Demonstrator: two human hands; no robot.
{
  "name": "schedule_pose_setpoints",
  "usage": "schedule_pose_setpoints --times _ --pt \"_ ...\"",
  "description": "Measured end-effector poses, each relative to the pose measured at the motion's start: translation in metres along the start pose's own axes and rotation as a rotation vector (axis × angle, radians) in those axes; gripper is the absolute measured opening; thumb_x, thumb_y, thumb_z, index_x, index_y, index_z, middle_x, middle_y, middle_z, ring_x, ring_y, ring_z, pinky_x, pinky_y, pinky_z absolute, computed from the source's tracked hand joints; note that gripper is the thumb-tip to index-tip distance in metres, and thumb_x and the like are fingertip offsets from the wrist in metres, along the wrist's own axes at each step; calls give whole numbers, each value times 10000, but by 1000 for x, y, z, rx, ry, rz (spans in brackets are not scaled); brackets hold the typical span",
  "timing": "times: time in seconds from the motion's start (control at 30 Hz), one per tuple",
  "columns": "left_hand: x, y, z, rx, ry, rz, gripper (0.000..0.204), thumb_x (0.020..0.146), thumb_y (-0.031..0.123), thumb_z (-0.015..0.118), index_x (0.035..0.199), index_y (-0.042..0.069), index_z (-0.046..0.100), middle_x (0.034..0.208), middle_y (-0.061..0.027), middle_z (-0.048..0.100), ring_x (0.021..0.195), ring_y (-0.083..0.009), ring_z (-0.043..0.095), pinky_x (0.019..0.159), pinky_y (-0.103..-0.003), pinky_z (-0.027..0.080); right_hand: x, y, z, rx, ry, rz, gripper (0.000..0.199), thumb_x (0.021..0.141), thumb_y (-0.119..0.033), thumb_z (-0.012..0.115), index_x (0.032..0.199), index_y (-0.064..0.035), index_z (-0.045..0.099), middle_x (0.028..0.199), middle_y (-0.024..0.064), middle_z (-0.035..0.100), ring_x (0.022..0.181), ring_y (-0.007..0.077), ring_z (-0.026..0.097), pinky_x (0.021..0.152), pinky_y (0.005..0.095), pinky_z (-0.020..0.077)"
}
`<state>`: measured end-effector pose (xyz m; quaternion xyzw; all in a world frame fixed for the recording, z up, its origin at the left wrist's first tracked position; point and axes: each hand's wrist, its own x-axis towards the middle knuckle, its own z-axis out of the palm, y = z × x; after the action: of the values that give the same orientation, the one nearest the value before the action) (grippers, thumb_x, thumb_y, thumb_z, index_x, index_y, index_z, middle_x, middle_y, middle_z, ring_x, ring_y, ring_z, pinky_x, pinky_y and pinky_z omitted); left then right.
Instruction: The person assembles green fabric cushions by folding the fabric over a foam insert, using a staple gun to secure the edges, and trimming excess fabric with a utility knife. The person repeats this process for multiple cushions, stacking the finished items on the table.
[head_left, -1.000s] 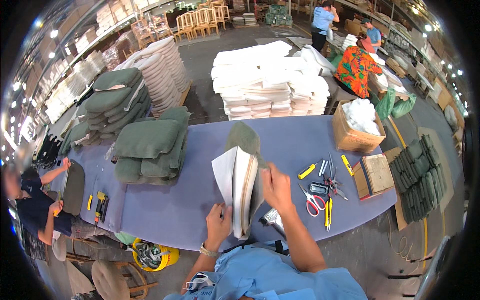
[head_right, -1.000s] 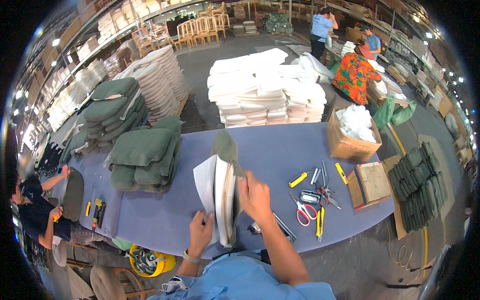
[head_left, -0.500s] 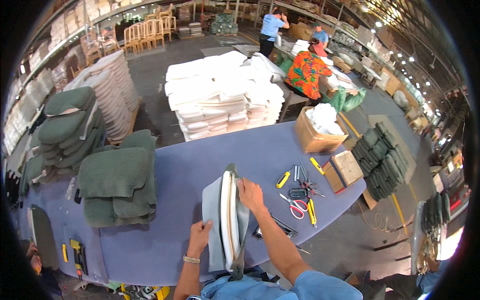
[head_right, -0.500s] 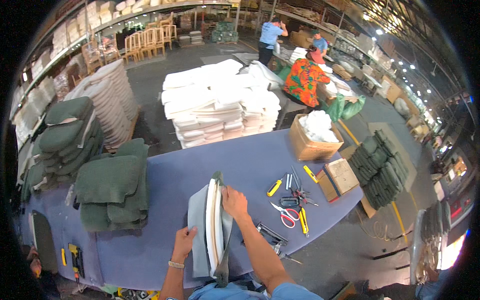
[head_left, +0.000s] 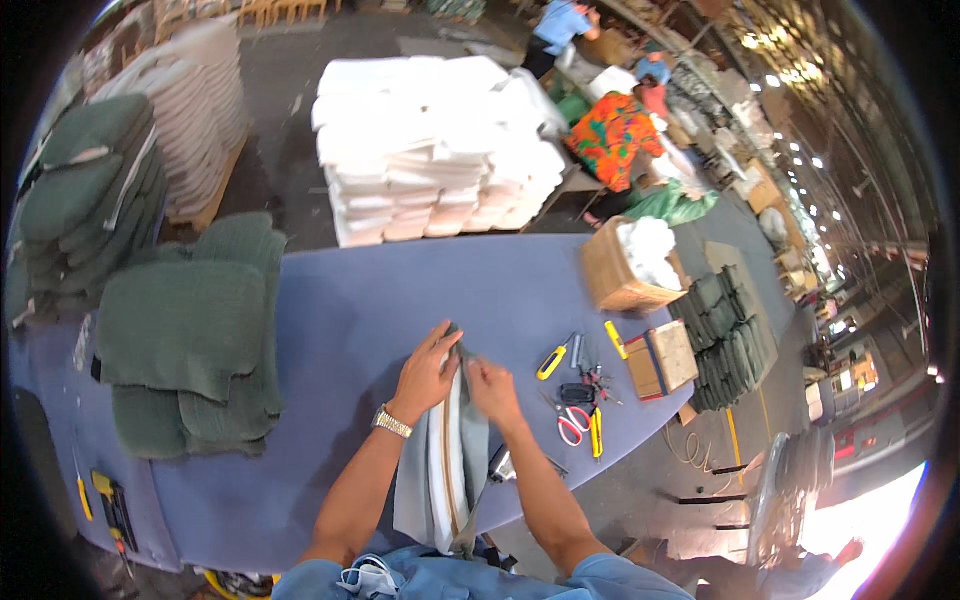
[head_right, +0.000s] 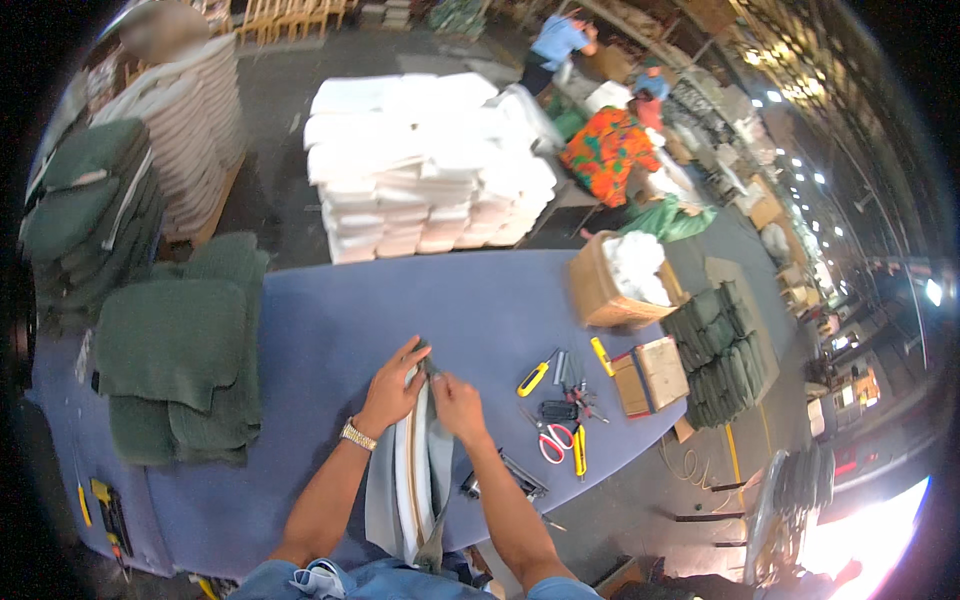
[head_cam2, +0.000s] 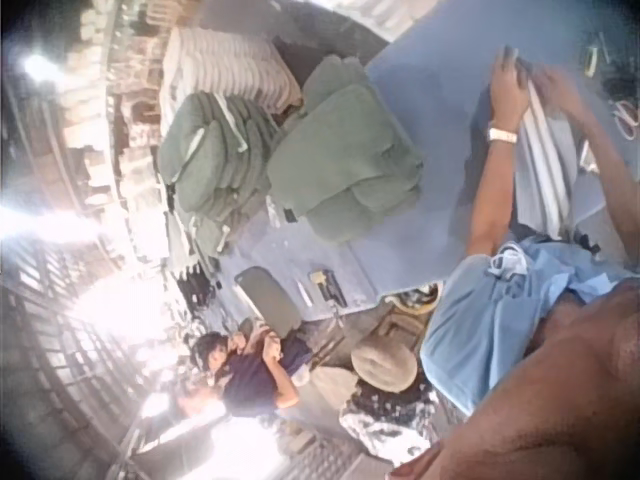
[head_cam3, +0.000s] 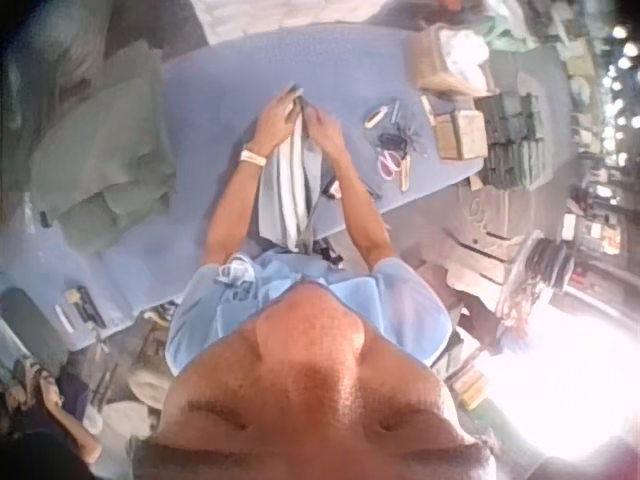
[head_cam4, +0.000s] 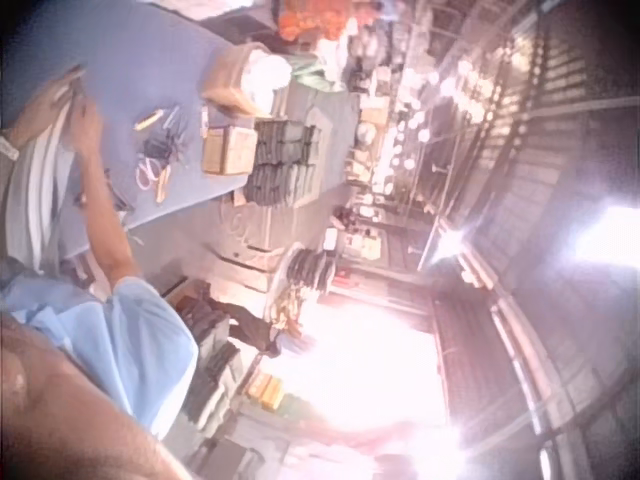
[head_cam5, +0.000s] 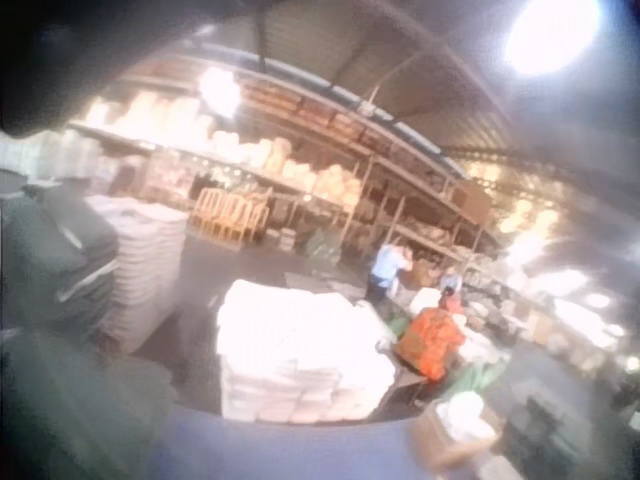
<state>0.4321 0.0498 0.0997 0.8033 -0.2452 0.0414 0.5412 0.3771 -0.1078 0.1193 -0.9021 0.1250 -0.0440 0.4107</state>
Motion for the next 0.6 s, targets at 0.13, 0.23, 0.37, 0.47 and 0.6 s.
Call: schedule_pose_setpoints --times 0.13,0.23,0.37,0.47,0.6 --pt "-4 -5 -11 12 66 -89 414 951 130 660 1363 108 630 1433 -181 604 1269 -368 615 1038 -434 521 4 -5 14 188 -110 65 230 1029 -185 541 929 11 606 696 53 521 720 96 475 630 319 430" --pt "2 -12 -11 -26 117 -105 420 932 116 688 1349 117 642 1387 -161 645 1234 -351 644 1018 -420 534 -4 -16 42 326 0 135 189 1030 -155 533 940 1 591 723 52 541 708 120 478 643 339 440" --pt "11 -15 -16 -22 110 -154 367 941 103 674 1307 128 686 1372 -140 661 1231 -337 651 1023 -402 530 0 -15 64 331 106 107 153 1019 -139 542 985 0 594 731 158 608 666 187 559 641 402 478" --pt "16 -17 -20 -27 85 -227 328 958 85 652 1275 134 717 1368 -124 669 1266 -308 638 1060 -394 509 5 -17 70 287 128 65 155 1015 -129 540 1030 5 616 755 175 636 678 230 587 652 423 490" --pt "12 -20 -22 -264 -100 -167 483 847 124 720 1328 120 679 1384 -84 661 1281 -252 616 1095 -378 467 -2 39 58 330 63 -312 271 984 -197 581 1087 37 672 978 156 722 871 237 649 782 433 526"
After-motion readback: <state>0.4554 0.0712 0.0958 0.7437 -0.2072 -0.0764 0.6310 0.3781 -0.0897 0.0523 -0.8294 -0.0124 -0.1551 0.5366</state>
